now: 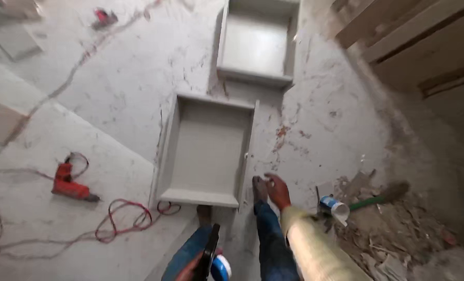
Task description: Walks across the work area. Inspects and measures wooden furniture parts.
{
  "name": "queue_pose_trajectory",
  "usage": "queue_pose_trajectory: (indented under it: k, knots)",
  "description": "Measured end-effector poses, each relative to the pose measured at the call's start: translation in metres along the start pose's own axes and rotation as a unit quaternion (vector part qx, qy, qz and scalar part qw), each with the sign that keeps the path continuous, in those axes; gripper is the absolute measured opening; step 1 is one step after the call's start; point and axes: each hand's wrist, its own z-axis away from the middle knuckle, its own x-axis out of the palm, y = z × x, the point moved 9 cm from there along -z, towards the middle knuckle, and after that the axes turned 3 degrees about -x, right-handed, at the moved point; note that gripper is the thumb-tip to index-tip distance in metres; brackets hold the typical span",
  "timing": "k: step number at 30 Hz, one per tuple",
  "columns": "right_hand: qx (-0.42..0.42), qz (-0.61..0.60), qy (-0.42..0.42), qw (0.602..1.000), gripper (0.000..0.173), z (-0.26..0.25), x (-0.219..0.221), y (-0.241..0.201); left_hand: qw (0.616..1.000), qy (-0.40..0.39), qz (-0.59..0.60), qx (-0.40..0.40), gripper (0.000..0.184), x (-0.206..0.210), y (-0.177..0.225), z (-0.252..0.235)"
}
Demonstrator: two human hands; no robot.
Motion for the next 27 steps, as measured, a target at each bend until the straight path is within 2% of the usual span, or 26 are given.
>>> queue_pose_trajectory:
  k: [3,6,8,10,14,16,18,20,24,25,27]
  knots:
    - [-0.065,0.048,-0.013,0.997,0.039,-0.122,0.032,0.026,0.996,0.017,0.08,0.023,0.077,-0.022,-0.068,-0.064]
    - [-0.102,0.097,-0.055,0.989,0.041,-0.189,0.072,0.044,0.99,0.023,0.131,0.036,0.085,-0.034,-0.125,-0.102]
    - [-0.136,0.115,-0.048,0.983,0.036,-0.206,0.089,0.053,0.99,0.048,0.131,0.033,0.09,-0.043,-0.147,-0.115]
    - [-0.167,0.125,0.005,0.978,0.03,-0.21,0.094,0.061,0.988,0.061,0.136,0.031,0.089,-0.05,-0.156,-0.124]
    - [-0.234,0.144,0.068,0.959,0.02,-0.215,0.095,0.062,0.989,0.082,0.116,0.048,0.096,-0.061,-0.15,-0.14]
    - [-0.256,0.121,0.049,0.958,0.015,-0.224,0.095,0.064,0.989,0.075,0.111,0.057,0.096,-0.065,-0.143,-0.149]
    - [-0.212,0.046,-0.017,0.976,0.016,-0.235,0.096,0.074,0.988,0.062,0.124,0.062,0.094,-0.068,-0.138,-0.155]
    - [-0.118,-0.08,-0.096,0.985,0.021,-0.246,0.101,0.091,0.988,0.055,0.135,0.056,0.091,-0.072,-0.139,-0.157]
    - [0.044,-0.209,-0.214,0.953,0.027,-0.248,0.108,0.104,0.989,0.045,0.137,0.039,0.089,-0.077,-0.144,-0.155]
    - [0.063,-0.219,-0.226,0.947,0.027,-0.248,0.109,0.104,0.989,0.045,0.135,0.035,0.09,-0.078,-0.145,-0.156]
    - [0.033,-0.196,-0.212,0.957,0.012,-0.253,0.108,0.098,0.991,0.051,0.124,0.024,0.092,-0.08,-0.147,-0.157]
